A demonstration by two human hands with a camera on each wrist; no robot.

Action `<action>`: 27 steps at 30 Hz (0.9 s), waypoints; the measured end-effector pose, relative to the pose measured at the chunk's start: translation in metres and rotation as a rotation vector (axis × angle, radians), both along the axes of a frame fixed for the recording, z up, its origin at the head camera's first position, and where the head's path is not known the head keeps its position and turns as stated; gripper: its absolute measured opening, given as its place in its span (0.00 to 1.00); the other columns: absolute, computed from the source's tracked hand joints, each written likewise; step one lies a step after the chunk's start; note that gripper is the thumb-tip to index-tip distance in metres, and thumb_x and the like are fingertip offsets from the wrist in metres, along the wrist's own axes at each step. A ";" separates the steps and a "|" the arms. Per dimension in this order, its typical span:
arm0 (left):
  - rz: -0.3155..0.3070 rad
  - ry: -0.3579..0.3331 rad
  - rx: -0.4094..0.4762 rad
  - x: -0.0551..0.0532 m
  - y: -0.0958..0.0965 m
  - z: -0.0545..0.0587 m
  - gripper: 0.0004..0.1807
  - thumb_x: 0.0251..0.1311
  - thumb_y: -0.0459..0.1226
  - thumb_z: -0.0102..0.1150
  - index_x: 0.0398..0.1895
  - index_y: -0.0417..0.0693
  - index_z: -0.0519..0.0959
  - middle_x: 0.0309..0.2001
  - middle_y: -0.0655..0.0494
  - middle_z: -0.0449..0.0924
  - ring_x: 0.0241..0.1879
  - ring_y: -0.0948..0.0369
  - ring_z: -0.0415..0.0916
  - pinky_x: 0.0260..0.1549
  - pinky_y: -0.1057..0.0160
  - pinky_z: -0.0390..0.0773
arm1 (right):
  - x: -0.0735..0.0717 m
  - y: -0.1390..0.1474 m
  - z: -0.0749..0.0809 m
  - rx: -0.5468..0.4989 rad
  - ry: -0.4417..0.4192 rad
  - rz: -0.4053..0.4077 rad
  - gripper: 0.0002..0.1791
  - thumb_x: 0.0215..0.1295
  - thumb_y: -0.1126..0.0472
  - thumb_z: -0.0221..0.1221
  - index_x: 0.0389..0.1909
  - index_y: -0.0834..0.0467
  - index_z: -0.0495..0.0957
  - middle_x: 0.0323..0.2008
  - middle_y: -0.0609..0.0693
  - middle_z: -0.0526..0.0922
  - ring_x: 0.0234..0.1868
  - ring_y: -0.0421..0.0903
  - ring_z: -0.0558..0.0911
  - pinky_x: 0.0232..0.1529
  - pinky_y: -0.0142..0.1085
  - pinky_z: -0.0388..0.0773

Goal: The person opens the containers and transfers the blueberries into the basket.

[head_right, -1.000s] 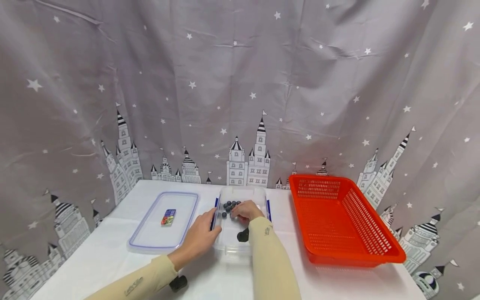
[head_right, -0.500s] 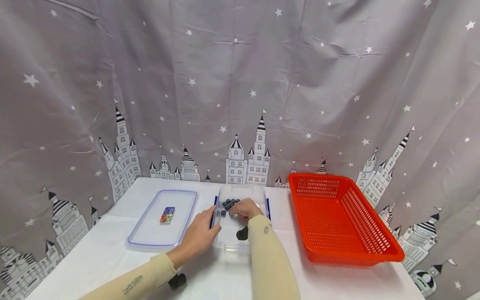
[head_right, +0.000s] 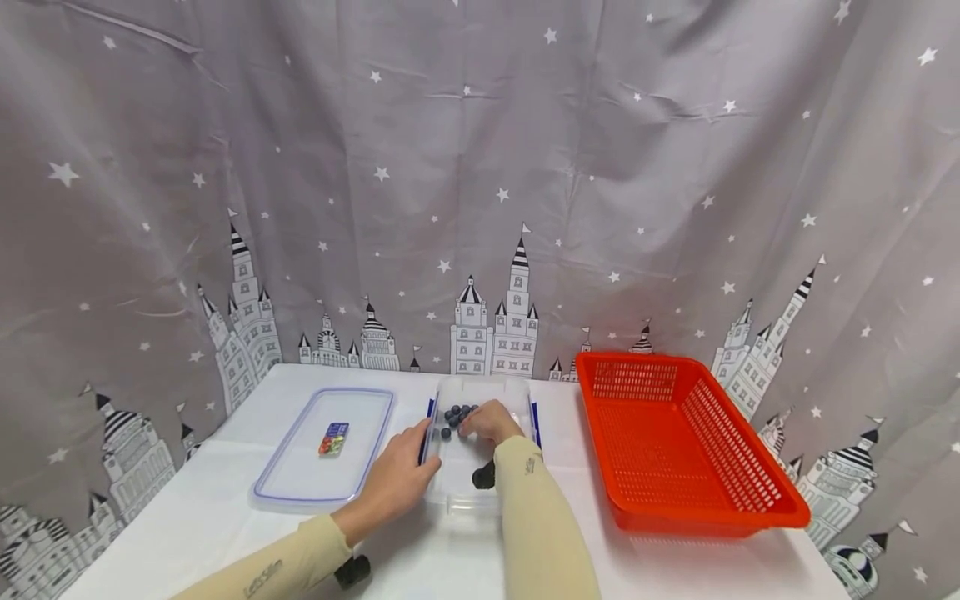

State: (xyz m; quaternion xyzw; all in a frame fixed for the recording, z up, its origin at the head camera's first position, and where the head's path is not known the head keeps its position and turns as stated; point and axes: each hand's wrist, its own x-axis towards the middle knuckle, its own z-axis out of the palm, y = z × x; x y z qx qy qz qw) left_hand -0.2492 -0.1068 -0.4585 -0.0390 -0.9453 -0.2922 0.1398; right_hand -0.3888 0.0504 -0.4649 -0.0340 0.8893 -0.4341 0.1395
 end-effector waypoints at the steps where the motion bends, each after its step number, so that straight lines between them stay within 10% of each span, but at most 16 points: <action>1: 0.000 0.002 -0.001 0.000 0.000 0.000 0.38 0.62 0.47 0.55 0.73 0.37 0.65 0.61 0.41 0.76 0.60 0.46 0.74 0.59 0.45 0.74 | 0.000 0.000 0.000 -0.002 0.015 0.001 0.09 0.53 0.64 0.72 0.37 0.57 0.90 0.35 0.48 0.86 0.23 0.41 0.66 0.24 0.33 0.65; 12: -0.012 -0.002 -0.009 0.001 0.000 0.001 0.38 0.61 0.46 0.56 0.73 0.37 0.65 0.61 0.41 0.76 0.60 0.46 0.74 0.58 0.44 0.75 | 0.001 -0.002 0.009 0.022 0.035 0.078 0.09 0.55 0.63 0.71 0.37 0.58 0.90 0.28 0.47 0.85 0.14 0.38 0.52 0.15 0.32 0.52; 27: 0.004 -0.053 -0.004 -0.001 -0.001 0.004 0.39 0.62 0.49 0.53 0.75 0.40 0.63 0.63 0.43 0.75 0.62 0.47 0.73 0.59 0.45 0.75 | 0.004 0.001 0.054 0.142 0.105 0.239 0.10 0.60 0.58 0.68 0.42 0.55 0.90 0.37 0.52 0.87 0.21 0.41 0.63 0.18 0.32 0.55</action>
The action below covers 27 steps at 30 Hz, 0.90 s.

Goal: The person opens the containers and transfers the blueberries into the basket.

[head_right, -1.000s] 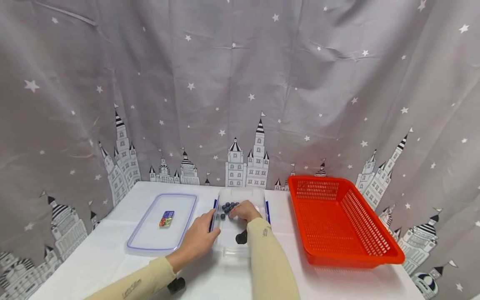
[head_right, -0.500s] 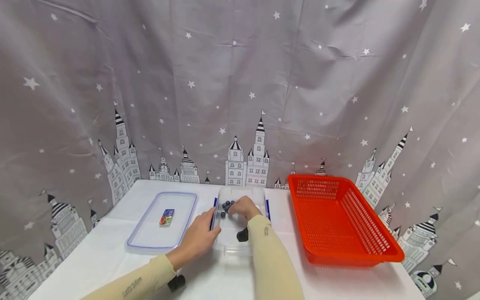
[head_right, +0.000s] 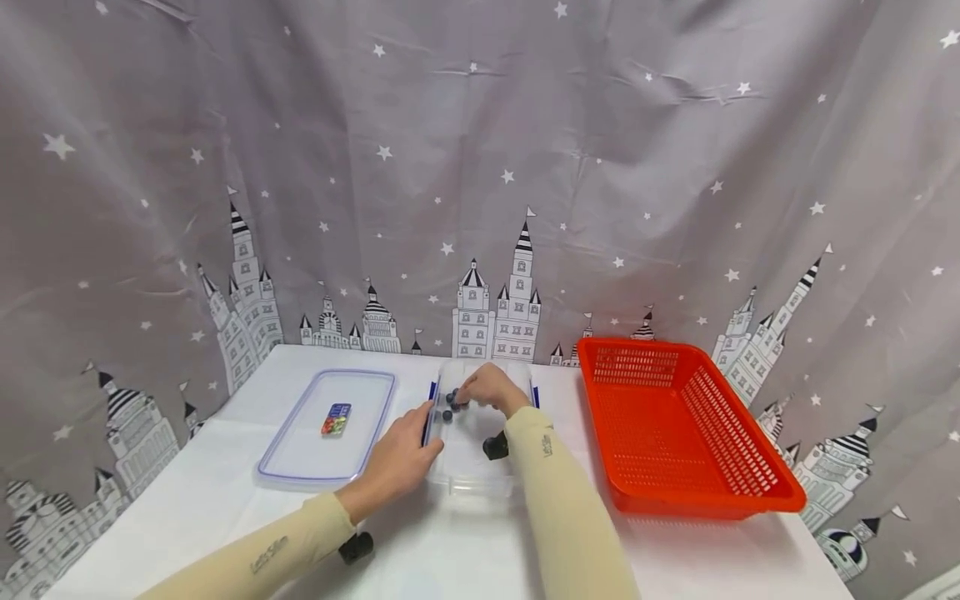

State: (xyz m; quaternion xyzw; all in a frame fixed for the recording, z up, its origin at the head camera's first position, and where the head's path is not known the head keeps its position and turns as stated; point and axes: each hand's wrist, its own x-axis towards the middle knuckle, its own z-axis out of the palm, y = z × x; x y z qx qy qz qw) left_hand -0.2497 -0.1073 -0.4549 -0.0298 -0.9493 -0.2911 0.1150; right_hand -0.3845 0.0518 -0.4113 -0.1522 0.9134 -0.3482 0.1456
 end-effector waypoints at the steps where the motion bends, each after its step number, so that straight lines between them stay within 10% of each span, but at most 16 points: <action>1: -0.001 -0.006 -0.001 -0.001 0.000 0.001 0.40 0.63 0.49 0.53 0.75 0.40 0.62 0.63 0.43 0.75 0.62 0.47 0.73 0.59 0.45 0.75 | 0.000 0.002 0.003 0.005 0.009 0.009 0.10 0.61 0.58 0.68 0.42 0.55 0.90 0.37 0.53 0.87 0.21 0.41 0.62 0.18 0.32 0.55; 11: -0.002 -0.033 0.012 0.000 0.001 0.002 0.40 0.63 0.49 0.53 0.76 0.41 0.61 0.65 0.43 0.74 0.64 0.46 0.72 0.61 0.45 0.73 | -0.001 0.021 0.026 0.039 0.074 0.090 0.11 0.64 0.55 0.66 0.44 0.54 0.90 0.44 0.50 0.89 0.24 0.39 0.70 0.25 0.32 0.67; 17: -0.007 -0.022 0.018 0.000 0.001 0.001 0.40 0.63 0.49 0.54 0.76 0.40 0.61 0.64 0.42 0.74 0.63 0.46 0.73 0.61 0.45 0.73 | 0.002 0.035 0.045 0.049 0.098 0.122 0.12 0.64 0.55 0.66 0.45 0.55 0.89 0.50 0.52 0.88 0.56 0.54 0.82 0.53 0.53 0.80; 27: -0.004 -0.006 0.007 0.000 0.000 -0.001 0.40 0.62 0.49 0.53 0.75 0.39 0.62 0.63 0.42 0.75 0.62 0.46 0.74 0.60 0.45 0.74 | 0.004 0.060 0.074 0.070 0.126 0.161 0.12 0.65 0.56 0.65 0.44 0.57 0.89 0.48 0.53 0.88 0.54 0.52 0.83 0.56 0.53 0.78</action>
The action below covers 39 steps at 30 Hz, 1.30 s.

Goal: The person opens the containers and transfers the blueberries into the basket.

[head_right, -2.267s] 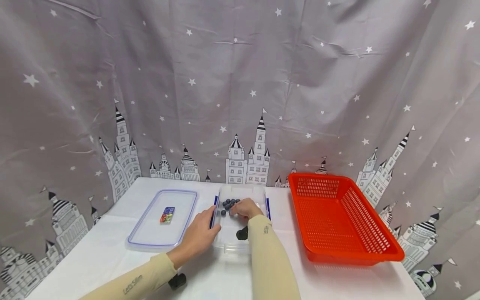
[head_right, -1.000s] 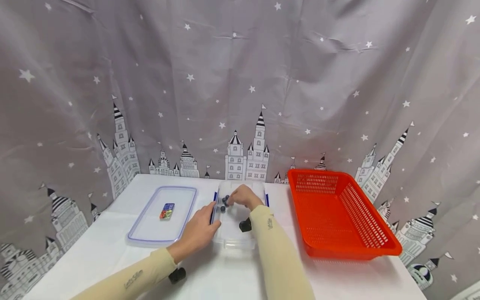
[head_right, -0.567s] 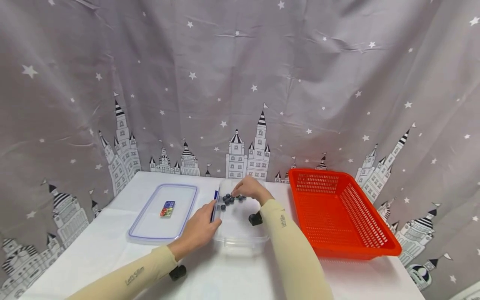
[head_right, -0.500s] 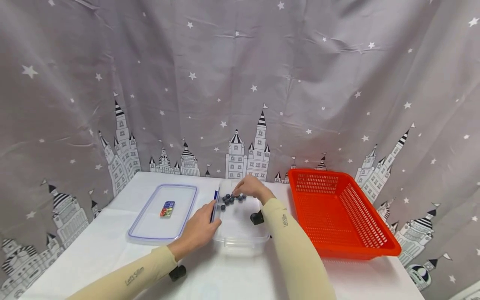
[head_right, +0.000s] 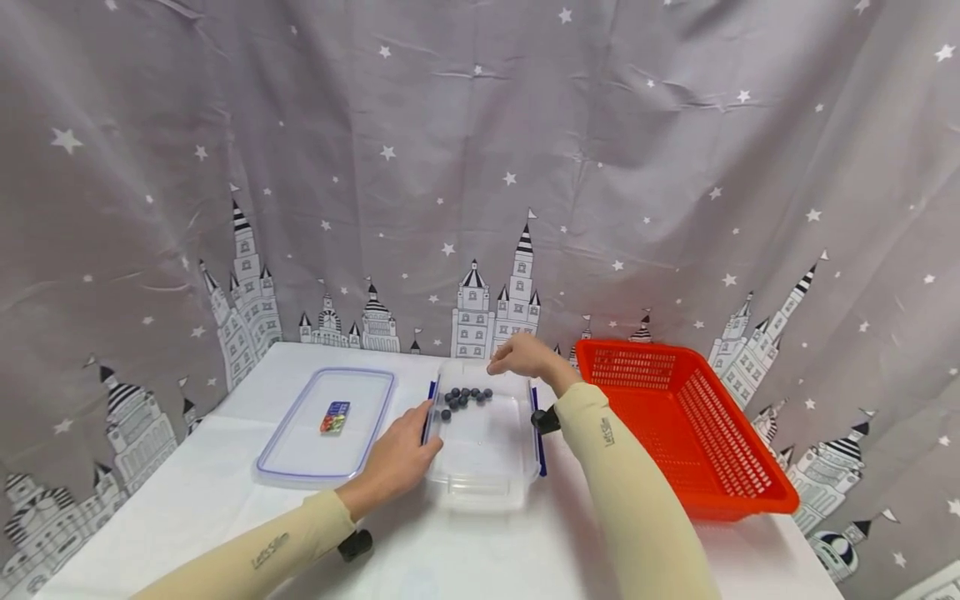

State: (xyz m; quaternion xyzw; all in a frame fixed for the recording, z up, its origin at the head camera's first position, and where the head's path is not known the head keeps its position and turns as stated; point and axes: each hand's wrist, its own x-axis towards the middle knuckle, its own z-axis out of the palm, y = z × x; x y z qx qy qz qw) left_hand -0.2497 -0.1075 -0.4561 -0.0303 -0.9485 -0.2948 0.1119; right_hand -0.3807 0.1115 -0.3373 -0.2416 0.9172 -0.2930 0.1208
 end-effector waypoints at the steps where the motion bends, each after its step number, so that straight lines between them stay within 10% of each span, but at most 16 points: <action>1: -0.002 0.001 0.001 0.000 0.000 0.000 0.40 0.62 0.49 0.53 0.75 0.39 0.62 0.63 0.42 0.75 0.62 0.45 0.74 0.60 0.45 0.74 | -0.001 0.003 0.002 -0.001 -0.001 -0.005 0.11 0.65 0.56 0.65 0.44 0.57 0.89 0.48 0.53 0.88 0.53 0.52 0.82 0.51 0.49 0.79; 7: -0.007 0.007 0.013 0.001 0.000 0.001 0.40 0.63 0.49 0.53 0.75 0.39 0.62 0.63 0.43 0.75 0.62 0.46 0.73 0.60 0.45 0.74 | -0.001 0.021 0.014 -0.024 -0.004 -0.049 0.13 0.64 0.55 0.66 0.46 0.57 0.88 0.41 0.51 0.84 0.34 0.47 0.73 0.26 0.36 0.63; 17: -0.007 0.013 0.019 0.000 0.000 -0.002 0.40 0.63 0.49 0.52 0.75 0.40 0.62 0.63 0.43 0.75 0.62 0.47 0.74 0.59 0.46 0.75 | -0.001 0.064 0.019 -0.105 -0.023 -0.090 0.15 0.67 0.54 0.64 0.50 0.56 0.87 0.47 0.54 0.85 0.32 0.43 0.71 0.34 0.35 0.69; 25: -0.007 0.010 0.005 0.001 0.000 0.000 0.39 0.63 0.48 0.53 0.75 0.38 0.62 0.62 0.43 0.75 0.62 0.46 0.74 0.60 0.46 0.74 | -0.010 0.103 0.016 -0.155 -0.090 -0.184 0.19 0.67 0.53 0.64 0.54 0.58 0.84 0.22 0.43 0.74 0.14 0.41 0.56 0.22 0.37 0.60; 32: -0.011 0.010 0.005 0.002 0.000 0.001 0.40 0.63 0.48 0.53 0.75 0.38 0.62 0.63 0.42 0.75 0.62 0.46 0.74 0.61 0.45 0.74 | -0.012 0.132 0.011 -0.171 -0.084 -0.262 0.24 0.68 0.52 0.64 0.60 0.61 0.81 0.29 0.52 0.74 0.15 0.42 0.58 0.25 0.36 0.64; 39: -0.011 0.012 0.010 0.002 -0.002 -0.001 0.40 0.63 0.49 0.53 0.75 0.39 0.62 0.63 0.43 0.75 0.62 0.47 0.74 0.60 0.46 0.74 | -0.012 0.158 -0.003 -0.206 -0.124 -0.312 0.28 0.69 0.52 0.62 0.62 0.66 0.77 0.14 0.42 0.63 0.16 0.42 0.60 0.24 0.36 0.65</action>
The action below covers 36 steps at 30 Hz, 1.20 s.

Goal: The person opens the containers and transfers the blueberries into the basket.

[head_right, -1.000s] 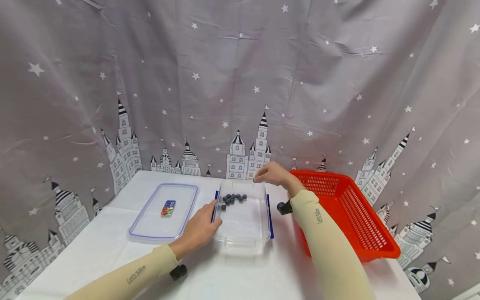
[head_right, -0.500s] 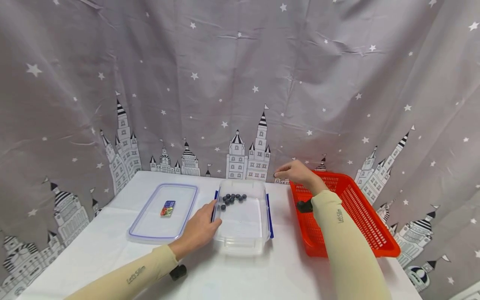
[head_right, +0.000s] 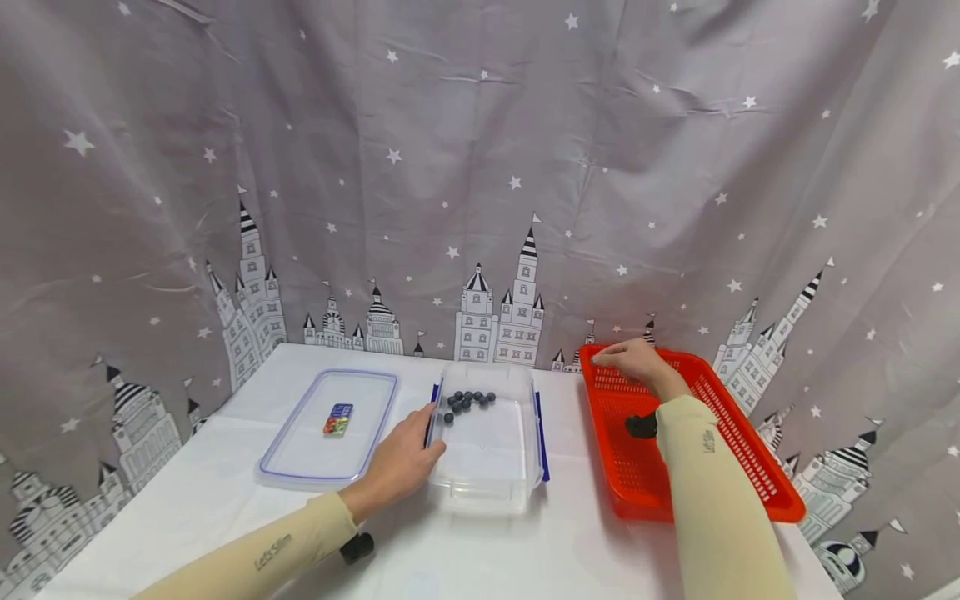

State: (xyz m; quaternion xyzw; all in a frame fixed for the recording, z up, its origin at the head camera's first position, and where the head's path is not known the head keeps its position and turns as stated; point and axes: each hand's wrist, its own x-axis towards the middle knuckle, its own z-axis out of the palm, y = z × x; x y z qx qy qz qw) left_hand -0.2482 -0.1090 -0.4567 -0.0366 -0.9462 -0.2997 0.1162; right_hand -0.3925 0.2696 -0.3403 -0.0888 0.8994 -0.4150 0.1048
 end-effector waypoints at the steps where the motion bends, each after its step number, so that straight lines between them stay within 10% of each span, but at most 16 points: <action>1: -0.001 -0.001 -0.001 0.000 0.000 0.000 0.40 0.63 0.49 0.53 0.75 0.39 0.61 0.63 0.43 0.75 0.62 0.47 0.74 0.60 0.46 0.74 | 0.000 0.003 -0.002 -0.001 0.004 -0.007 0.28 0.69 0.52 0.62 0.62 0.67 0.77 0.14 0.41 0.62 0.16 0.42 0.61 0.24 0.35 0.65; 13: -0.006 0.001 0.012 0.000 0.001 0.000 0.40 0.63 0.49 0.52 0.76 0.39 0.61 0.63 0.43 0.75 0.62 0.47 0.74 0.61 0.46 0.74 | -0.002 0.033 -0.024 0.021 -0.024 -0.082 0.27 0.71 0.53 0.59 0.61 0.71 0.76 0.12 0.41 0.63 0.14 0.41 0.63 0.19 0.32 0.62; 22: -0.004 0.006 0.005 -0.001 0.002 -0.001 0.40 0.63 0.49 0.52 0.76 0.39 0.61 0.63 0.44 0.75 0.62 0.48 0.74 0.60 0.47 0.74 | 0.001 0.048 -0.042 0.045 -0.051 -0.143 0.12 0.66 0.58 0.62 0.34 0.64 0.86 0.10 0.42 0.61 0.12 0.40 0.63 0.17 0.32 0.63; 27: -0.003 0.002 0.012 -0.001 0.002 -0.002 0.40 0.63 0.49 0.52 0.76 0.40 0.61 0.62 0.44 0.75 0.61 0.48 0.75 0.59 0.47 0.75 | 0.005 0.052 -0.050 0.078 -0.116 -0.176 0.22 0.65 0.58 0.62 0.11 0.51 0.69 0.10 0.42 0.60 0.12 0.40 0.61 0.18 0.31 0.61; 36: 0.004 0.006 0.021 -0.001 0.001 -0.002 0.39 0.62 0.48 0.53 0.76 0.40 0.62 0.62 0.44 0.75 0.61 0.48 0.75 0.59 0.46 0.75 | 0.005 0.052 -0.056 0.093 -0.129 -0.205 0.24 0.63 0.59 0.63 0.11 0.48 0.63 0.12 0.43 0.59 0.15 0.41 0.60 0.21 0.33 0.63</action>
